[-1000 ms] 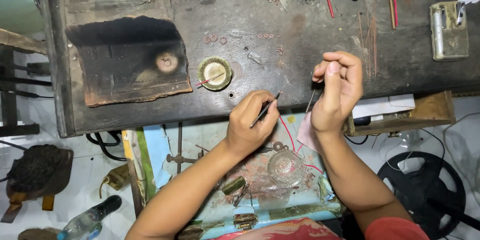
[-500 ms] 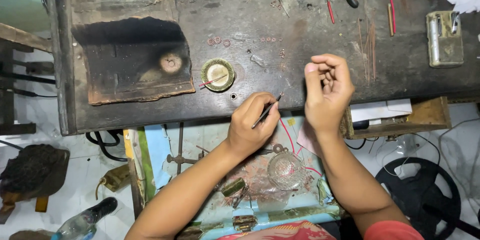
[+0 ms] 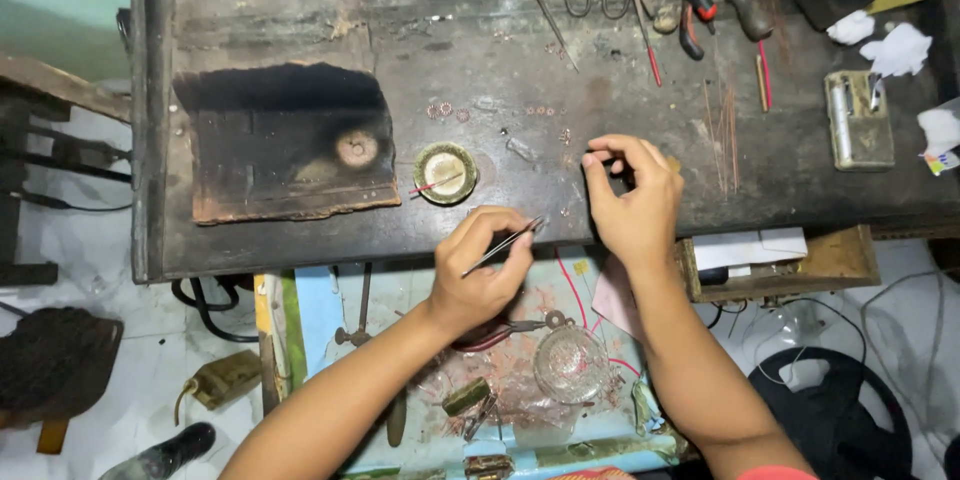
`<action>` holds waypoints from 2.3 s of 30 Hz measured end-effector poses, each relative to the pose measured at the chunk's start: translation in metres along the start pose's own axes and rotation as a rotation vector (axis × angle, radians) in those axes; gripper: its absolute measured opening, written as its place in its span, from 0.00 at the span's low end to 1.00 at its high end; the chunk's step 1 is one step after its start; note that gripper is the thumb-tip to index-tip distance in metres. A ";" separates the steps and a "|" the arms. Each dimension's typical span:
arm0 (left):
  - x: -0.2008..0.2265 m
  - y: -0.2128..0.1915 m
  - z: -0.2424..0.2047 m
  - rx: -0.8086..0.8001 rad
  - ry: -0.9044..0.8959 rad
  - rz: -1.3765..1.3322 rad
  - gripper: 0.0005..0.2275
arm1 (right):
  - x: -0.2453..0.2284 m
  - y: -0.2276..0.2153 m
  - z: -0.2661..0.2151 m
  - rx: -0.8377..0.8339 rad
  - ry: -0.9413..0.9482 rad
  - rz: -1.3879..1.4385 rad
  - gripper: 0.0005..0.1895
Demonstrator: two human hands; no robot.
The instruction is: Using tweezers to arrange small metal rings and a torch to solder them on a workbench.
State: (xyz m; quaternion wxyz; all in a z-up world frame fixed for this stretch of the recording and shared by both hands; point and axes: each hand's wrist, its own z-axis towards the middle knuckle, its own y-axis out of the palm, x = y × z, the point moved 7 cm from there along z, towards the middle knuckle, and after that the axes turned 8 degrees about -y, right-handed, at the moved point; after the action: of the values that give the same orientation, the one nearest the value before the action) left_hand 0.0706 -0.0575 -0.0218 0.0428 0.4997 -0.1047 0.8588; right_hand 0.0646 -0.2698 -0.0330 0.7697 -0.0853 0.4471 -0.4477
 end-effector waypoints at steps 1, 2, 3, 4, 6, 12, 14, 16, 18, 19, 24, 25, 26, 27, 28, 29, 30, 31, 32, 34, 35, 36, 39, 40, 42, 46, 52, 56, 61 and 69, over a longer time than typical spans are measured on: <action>0.000 -0.006 0.003 0.001 0.008 -0.003 0.02 | 0.001 0.001 0.003 0.006 -0.006 -0.002 0.07; -0.001 -0.012 0.004 -0.016 0.006 -0.011 0.02 | 0.004 0.005 0.004 -0.026 0.016 -0.039 0.07; -0.002 -0.018 0.005 -0.033 0.003 -0.018 0.02 | 0.007 0.009 0.004 -0.058 0.038 -0.076 0.07; -0.002 -0.021 0.005 -0.036 0.008 -0.019 0.02 | 0.007 0.009 0.007 -0.053 0.038 -0.077 0.07; -0.007 -0.026 0.006 -0.059 -0.029 -0.055 0.03 | 0.009 0.014 0.010 -0.112 0.068 -0.058 0.09; -0.011 -0.027 0.006 -0.084 -0.088 -0.095 0.03 | 0.022 0.030 0.021 -0.206 0.090 -0.083 0.12; -0.013 -0.028 0.008 -0.082 -0.102 -0.099 0.04 | 0.022 0.031 0.030 -0.246 0.082 -0.101 0.10; -0.016 -0.030 0.006 -0.077 -0.125 -0.100 0.04 | 0.020 0.031 0.034 -0.293 0.074 -0.114 0.09; -0.022 -0.029 0.005 -0.077 -0.153 -0.135 0.03 | 0.016 0.028 0.038 -0.349 0.063 -0.119 0.07; -0.022 -0.030 0.005 -0.070 -0.154 -0.136 0.03 | 0.016 0.029 0.040 -0.354 0.058 -0.120 0.07; -0.025 -0.028 0.003 -0.085 -0.188 -0.140 0.04 | 0.033 0.039 0.041 -0.404 0.043 -0.127 0.04; -0.025 -0.028 0.004 -0.086 -0.190 -0.140 0.04 | 0.026 0.035 0.042 -0.404 0.045 -0.126 0.04; -0.025 -0.028 0.004 -0.085 -0.198 -0.138 0.04 | 0.018 0.033 0.043 -0.431 0.044 -0.135 0.03; -0.025 -0.028 0.004 -0.084 -0.206 -0.136 0.04 | 0.011 0.031 0.043 -0.459 0.042 -0.143 0.03; -0.025 -0.027 0.004 -0.087 -0.209 -0.136 0.04 | 0.020 0.035 0.041 -0.459 0.046 -0.143 0.03; -0.025 -0.027 0.003 -0.083 -0.221 -0.149 0.04 | 0.029 0.039 0.038 -0.463 0.049 -0.148 0.02; -0.026 -0.027 0.004 -0.078 -0.229 -0.162 0.04 | 0.039 0.044 0.037 -0.464 0.051 -0.154 0.02; -0.024 -0.027 0.004 -0.080 -0.229 -0.162 0.04 | 0.036 0.041 0.037 -0.463 0.052 -0.154 0.02; -0.024 -0.027 0.004 -0.083 -0.241 -0.167 0.04 | 0.032 0.037 0.038 -0.427 0.054 -0.142 0.02; -0.024 -0.027 0.003 -0.085 -0.251 -0.170 0.03 | 0.027 0.031 0.036 -0.389 0.054 -0.129 0.02; -0.025 -0.027 0.003 -0.081 -0.254 -0.172 0.03 | 0.024 0.024 0.035 -0.304 0.046 -0.100 0.02; -0.026 -0.027 0.002 -0.077 -0.258 -0.174 0.03 | 0.021 0.016 0.033 -0.219 0.039 -0.070 0.03; -0.030 -0.026 0.002 -0.081 -0.294 -0.242 0.03 | -0.019 0.001 0.019 -0.089 0.049 0.163 0.03; -0.031 -0.025 0.001 -0.085 -0.301 -0.243 0.03 | -0.034 0.000 0.011 -0.090 0.057 0.162 0.03; -0.034 -0.025 -0.001 -0.075 -0.334 -0.295 0.03 | -0.060 0.002 -0.003 -0.052 0.167 0.497 0.04; -0.039 -0.025 -0.004 -0.070 -0.366 -0.302 0.03 | -0.077 0.004 -0.032 -0.092 0.149 0.624 0.05; -0.037 -0.024 -0.004 -0.062 -0.366 -0.342 0.03 | -0.089 0.000 -0.044 -0.050 0.112 0.841 0.04; -0.036 -0.024 -0.004 -0.058 -0.354 -0.347 0.03 | -0.090 -0.009 -0.046 -0.036 0.088 0.864 0.04; -0.034 -0.024 -0.003 -0.058 -0.349 -0.344 0.03 | -0.092 -0.014 -0.047 -0.024 0.065 0.876 0.04; -0.035 -0.024 -0.004 -0.052 -0.346 -0.366 0.03 | -0.082 -0.009 -0.061 0.000 0.121 0.970 0.12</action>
State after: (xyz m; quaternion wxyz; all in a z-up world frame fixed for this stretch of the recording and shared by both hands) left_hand 0.0887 -0.0320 -0.0511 0.1918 0.6485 -0.0405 0.7356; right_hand -0.0039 -0.1960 -0.0140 0.8621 0.1591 0.4792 -0.0416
